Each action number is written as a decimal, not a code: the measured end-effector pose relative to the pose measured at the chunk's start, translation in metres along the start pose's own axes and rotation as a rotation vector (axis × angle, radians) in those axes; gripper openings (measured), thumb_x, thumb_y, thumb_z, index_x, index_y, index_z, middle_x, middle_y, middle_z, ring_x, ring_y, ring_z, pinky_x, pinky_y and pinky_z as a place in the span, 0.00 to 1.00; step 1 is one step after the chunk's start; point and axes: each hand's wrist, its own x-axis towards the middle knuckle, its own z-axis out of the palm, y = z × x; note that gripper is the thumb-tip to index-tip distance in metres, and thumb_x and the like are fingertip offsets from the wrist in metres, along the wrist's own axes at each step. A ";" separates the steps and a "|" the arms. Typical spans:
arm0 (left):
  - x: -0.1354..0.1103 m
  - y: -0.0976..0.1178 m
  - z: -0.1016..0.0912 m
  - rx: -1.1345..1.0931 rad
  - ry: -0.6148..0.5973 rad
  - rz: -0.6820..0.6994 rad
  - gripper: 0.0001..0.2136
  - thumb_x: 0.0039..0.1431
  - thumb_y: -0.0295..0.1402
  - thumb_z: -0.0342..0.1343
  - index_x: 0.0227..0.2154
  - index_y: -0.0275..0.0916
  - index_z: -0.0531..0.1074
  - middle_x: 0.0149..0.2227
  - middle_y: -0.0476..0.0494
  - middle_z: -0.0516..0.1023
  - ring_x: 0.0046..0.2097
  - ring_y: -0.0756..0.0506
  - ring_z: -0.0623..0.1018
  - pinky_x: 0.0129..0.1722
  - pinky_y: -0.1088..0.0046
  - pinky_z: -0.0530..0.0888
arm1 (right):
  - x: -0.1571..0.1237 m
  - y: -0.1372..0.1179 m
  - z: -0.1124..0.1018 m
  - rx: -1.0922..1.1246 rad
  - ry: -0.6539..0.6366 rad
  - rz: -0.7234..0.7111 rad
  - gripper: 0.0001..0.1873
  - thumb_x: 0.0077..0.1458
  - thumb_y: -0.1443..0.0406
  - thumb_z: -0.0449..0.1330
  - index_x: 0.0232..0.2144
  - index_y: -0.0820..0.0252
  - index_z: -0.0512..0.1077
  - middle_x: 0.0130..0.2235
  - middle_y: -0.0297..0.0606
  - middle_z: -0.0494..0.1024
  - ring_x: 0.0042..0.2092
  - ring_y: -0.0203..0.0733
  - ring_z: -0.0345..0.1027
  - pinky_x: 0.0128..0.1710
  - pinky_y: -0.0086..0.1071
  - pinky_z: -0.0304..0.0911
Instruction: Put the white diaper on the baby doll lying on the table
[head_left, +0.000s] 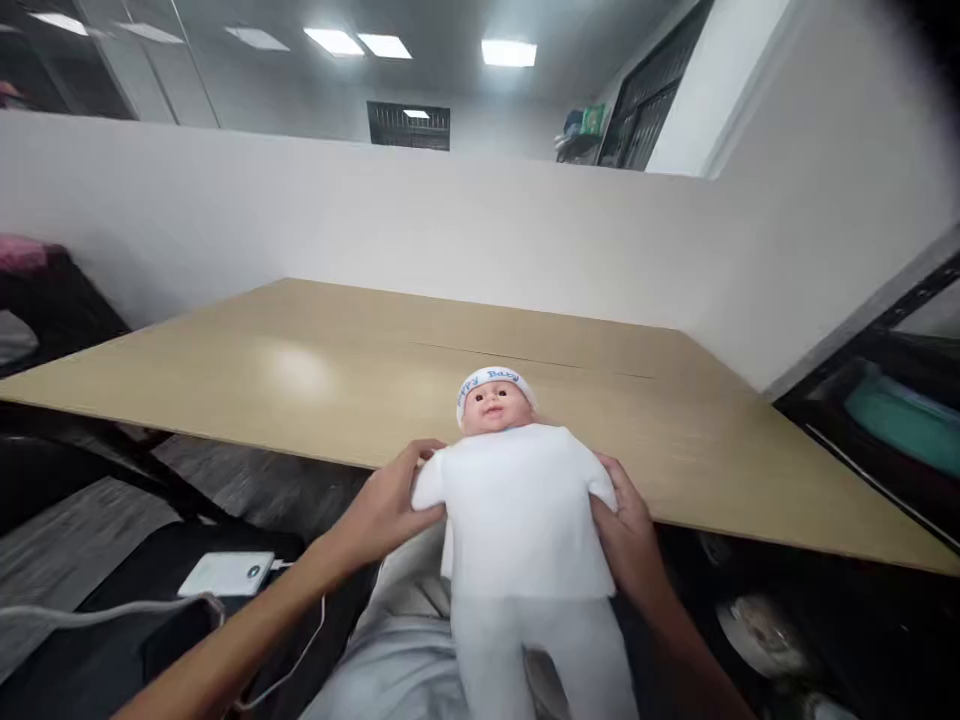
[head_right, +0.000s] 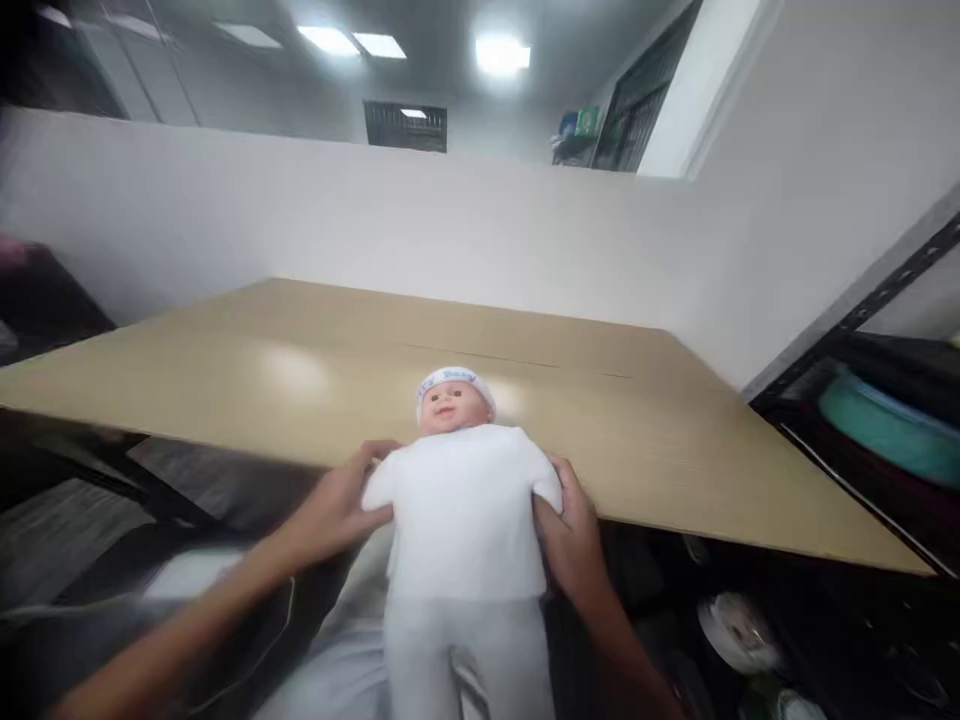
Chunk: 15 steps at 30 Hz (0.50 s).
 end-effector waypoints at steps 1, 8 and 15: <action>0.006 -0.001 -0.005 0.001 -0.019 0.001 0.26 0.61 0.37 0.61 0.60 0.43 0.62 0.57 0.41 0.76 0.55 0.38 0.78 0.52 0.65 0.73 | 0.005 0.003 -0.008 -0.099 -0.010 -0.052 0.19 0.60 0.59 0.57 0.52 0.54 0.73 0.46 0.39 0.84 0.43 0.49 0.79 0.41 0.36 0.71; 0.038 -0.016 -0.014 0.225 -0.105 -0.024 0.26 0.61 0.41 0.61 0.60 0.43 0.64 0.57 0.39 0.78 0.51 0.35 0.80 0.47 0.62 0.73 | 0.030 0.049 -0.039 -0.441 -0.103 -0.237 0.16 0.62 0.55 0.60 0.50 0.50 0.76 0.49 0.38 0.84 0.47 0.53 0.79 0.46 0.41 0.70; 0.031 -0.061 0.004 0.440 0.013 0.066 0.21 0.64 0.52 0.60 0.52 0.45 0.72 0.46 0.43 0.82 0.46 0.37 0.81 0.44 0.64 0.73 | 0.029 0.111 -0.030 -0.397 -0.088 -0.173 0.20 0.63 0.46 0.60 0.51 0.46 0.76 0.50 0.36 0.84 0.48 0.52 0.79 0.43 0.39 0.73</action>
